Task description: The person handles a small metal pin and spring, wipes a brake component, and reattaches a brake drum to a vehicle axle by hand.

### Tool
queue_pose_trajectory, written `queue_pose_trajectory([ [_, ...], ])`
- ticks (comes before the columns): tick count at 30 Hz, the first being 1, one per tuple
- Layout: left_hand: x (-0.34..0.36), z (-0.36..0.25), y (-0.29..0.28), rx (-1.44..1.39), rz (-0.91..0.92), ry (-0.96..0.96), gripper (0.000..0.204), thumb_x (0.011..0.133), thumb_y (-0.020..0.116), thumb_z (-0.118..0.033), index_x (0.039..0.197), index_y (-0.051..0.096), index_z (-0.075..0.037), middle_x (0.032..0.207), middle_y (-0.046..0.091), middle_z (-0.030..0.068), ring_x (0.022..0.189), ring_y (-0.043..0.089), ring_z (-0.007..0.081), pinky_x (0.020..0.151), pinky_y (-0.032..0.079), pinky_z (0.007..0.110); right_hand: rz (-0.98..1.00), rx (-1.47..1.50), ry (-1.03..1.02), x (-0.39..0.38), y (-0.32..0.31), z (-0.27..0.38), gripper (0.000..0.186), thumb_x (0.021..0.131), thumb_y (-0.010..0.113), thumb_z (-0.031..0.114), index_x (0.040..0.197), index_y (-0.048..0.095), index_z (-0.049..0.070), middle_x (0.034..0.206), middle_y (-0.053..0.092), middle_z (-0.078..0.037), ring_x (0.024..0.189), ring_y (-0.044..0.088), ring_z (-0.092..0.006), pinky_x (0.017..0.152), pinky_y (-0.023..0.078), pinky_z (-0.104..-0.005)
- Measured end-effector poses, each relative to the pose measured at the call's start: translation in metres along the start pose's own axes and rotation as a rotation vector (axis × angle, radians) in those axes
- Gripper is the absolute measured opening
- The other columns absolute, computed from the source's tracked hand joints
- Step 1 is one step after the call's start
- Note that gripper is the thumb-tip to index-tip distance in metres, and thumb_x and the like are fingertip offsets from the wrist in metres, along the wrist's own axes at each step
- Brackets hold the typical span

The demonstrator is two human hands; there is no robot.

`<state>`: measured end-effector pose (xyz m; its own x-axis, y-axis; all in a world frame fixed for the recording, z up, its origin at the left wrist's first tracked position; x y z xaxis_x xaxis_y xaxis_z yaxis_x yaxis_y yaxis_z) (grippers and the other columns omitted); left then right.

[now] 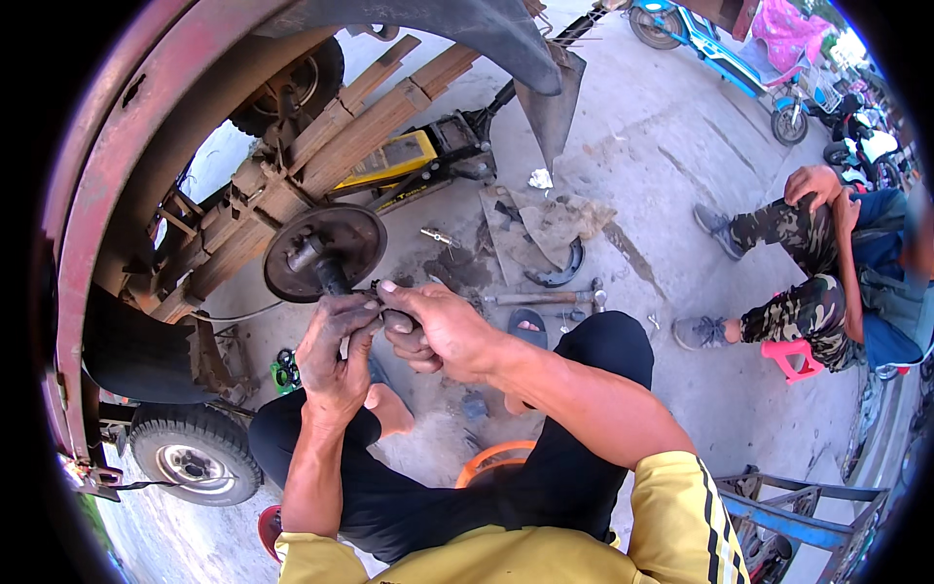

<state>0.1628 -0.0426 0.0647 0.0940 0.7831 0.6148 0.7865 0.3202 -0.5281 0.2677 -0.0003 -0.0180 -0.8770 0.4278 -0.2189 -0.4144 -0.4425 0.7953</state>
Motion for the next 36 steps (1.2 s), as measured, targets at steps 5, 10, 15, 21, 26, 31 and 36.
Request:
queue_pose_trajectory([
  [5,-0.015,0.030,0.005,-0.504,0.028,-0.645,0.013,0.088,0.069,0.000,0.101,0.066,0.002,0.095,0.068,0.0091,0.078,0.063,0.0147,0.068,0.052,0.028,-0.316,-1.051,-0.579,-0.013,0.008,0.038,0.044,0.103,0.049,0.040,0.080,0.058,0.004,0.055,0.049,-0.007,0.052,0.054,-0.0259,0.051,0.041,-0.0358],
  [10,-0.019,0.039,0.014,-0.736,0.064,-0.729,0.011,0.094,0.065,-0.007,0.100,0.065,0.002,0.094,0.068,0.0075,0.076,0.060,0.0125,0.070,0.049,0.027,-0.301,-1.667,-0.915,-0.030,0.034,0.048,0.025,0.093,0.062,0.026,0.092,0.058,0.001,0.071,0.060,-0.014,0.071,0.065,-0.0363,0.060,0.050,-0.0443],
  [15,-0.025,0.047,0.014,-0.766,-0.005,-0.855,0.012,0.092,0.066,-0.003,0.102,0.065,0.002,0.092,0.068,0.0082,0.079,0.060,0.0127,0.069,0.047,0.027,-0.250,-1.909,-1.117,-0.033,0.046,0.044,0.024,0.084,0.068,0.020,0.091,0.055,0.001,0.082,0.063,-0.012,0.074,0.065,-0.0323,0.058,0.051,-0.0413],
  [21,-0.019,0.034,0.010,-0.597,-0.064,-0.605,0.010,0.093,0.063,0.002,0.102,0.065,0.003,0.101,0.067,0.0081,0.084,0.061,0.0126,0.073,0.050,0.027,-0.380,-1.428,-0.826,-0.022,0.027,0.039,0.030,0.099,0.054,0.026,0.081,0.051,0.002,0.058,0.051,-0.014,0.052,0.056,-0.0273,0.050,0.044,-0.0399],
  [26,-0.008,0.002,0.008,-0.037,0.045,-0.033,0.019,0.083,0.064,0.012,0.099,0.065,0.002,0.099,0.065,0.0130,0.085,0.064,0.0243,0.078,0.053,0.033,-0.184,-0.301,0.023,-0.001,-0.014,0.008,0.049,0.104,0.044,0.037,0.073,0.050,-0.001,0.055,0.045,-0.007,0.049,0.041,-0.0176,0.049,0.036,-0.0346],
  [31,-0.008,0.018,0.012,-0.070,0.156,-0.180,0.021,0.079,0.067,0.010,0.099,0.066,0.002,0.102,0.065,0.0163,0.085,0.065,0.0302,0.079,0.053,0.034,-0.320,-1.043,-0.424,-0.014,-0.007,0.035,0.045,0.104,0.047,0.038,0.084,0.054,-0.002,0.062,0.055,-0.018,0.056,0.057,-0.0289,0.057,0.044,-0.0422],
  [36,-0.027,0.050,0.019,-0.499,0.061,-0.719,0.012,0.090,0.066,0.003,0.102,0.067,0.004,0.109,0.068,0.0085,0.084,0.061,0.0103,0.072,0.051,0.026,-0.380,-1.563,-0.600,-0.022,0.006,0.039,0.030,0.098,0.054,0.025,0.086,0.057,-0.002,0.076,0.064,-0.025,0.077,0.062,-0.0465,0.067,0.048,-0.0540],
])
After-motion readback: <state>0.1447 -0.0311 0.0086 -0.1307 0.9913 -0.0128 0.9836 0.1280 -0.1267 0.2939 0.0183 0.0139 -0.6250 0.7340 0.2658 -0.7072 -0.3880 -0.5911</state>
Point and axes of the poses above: each hand's wrist, its own x-axis towards the middle knuckle, its own y-axis out of the palm, z = x × y, the point moved 7 cm from there along x, towards the middle knuckle
